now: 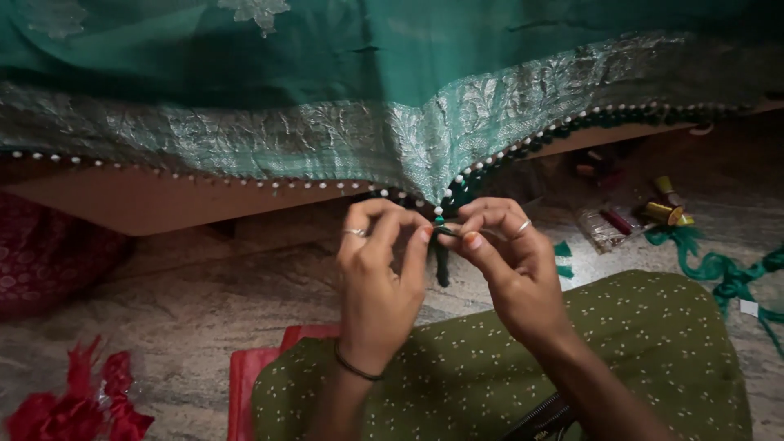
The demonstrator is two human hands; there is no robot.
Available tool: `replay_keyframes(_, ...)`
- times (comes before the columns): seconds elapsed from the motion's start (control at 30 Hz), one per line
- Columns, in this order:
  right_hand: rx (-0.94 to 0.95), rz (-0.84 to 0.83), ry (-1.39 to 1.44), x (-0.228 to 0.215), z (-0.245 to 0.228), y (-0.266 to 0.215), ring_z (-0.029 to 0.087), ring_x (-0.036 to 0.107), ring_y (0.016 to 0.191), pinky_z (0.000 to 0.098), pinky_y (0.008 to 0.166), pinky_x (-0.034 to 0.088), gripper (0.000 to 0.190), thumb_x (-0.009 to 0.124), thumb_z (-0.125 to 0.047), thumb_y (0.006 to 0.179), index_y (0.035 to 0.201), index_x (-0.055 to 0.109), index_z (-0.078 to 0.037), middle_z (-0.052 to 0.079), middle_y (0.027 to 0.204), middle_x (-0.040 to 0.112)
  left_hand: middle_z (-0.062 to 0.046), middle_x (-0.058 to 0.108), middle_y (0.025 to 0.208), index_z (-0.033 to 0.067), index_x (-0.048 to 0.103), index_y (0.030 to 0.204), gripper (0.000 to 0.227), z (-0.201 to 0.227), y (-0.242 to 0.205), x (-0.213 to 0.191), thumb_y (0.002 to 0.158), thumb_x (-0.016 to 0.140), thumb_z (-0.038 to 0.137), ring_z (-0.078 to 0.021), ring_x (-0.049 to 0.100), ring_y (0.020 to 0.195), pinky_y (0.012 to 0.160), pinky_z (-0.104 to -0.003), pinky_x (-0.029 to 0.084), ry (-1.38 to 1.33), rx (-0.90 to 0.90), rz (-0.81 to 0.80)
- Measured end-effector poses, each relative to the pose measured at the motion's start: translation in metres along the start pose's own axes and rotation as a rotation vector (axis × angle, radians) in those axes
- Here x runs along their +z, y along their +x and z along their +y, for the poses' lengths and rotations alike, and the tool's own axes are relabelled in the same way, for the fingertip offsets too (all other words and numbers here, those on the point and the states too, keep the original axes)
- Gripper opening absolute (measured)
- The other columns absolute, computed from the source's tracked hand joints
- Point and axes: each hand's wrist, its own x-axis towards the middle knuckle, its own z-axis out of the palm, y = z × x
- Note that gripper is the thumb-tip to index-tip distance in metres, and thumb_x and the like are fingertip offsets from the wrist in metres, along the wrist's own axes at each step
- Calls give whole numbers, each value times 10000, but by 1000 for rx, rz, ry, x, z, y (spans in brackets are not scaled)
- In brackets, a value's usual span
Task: Attaching decorative pearls and a green ribbon to the edge of a green fabric using a needle and thread.
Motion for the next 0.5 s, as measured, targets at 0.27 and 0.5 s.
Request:
replay_keyframes(0.27, -114, -45, -284, 10, -12, -4, 145, 633, 1112, 305, 965, 548, 40, 596, 11, 1011, 1031, 629, 22, 90, 1275, 537, -32, 721, 855, 36, 793, 971, 77, -14, 2, 1, 913, 747, 57, -40, 639, 700, 590, -227, 509, -437, -258, -186)
replay_keyframes(0.5, -89, 48, -176, 25, -14, 3, 110, 692, 977, 252, 851, 590, 130, 620, 53, 956, 1072, 596, -1, 50, 1041, 630, -28, 700, 832, 48, 787, 942, 98, 3, -8, -5, 846, 802, 55, -80, 654, 652, 554, -246, 506, -205, -197, -17)
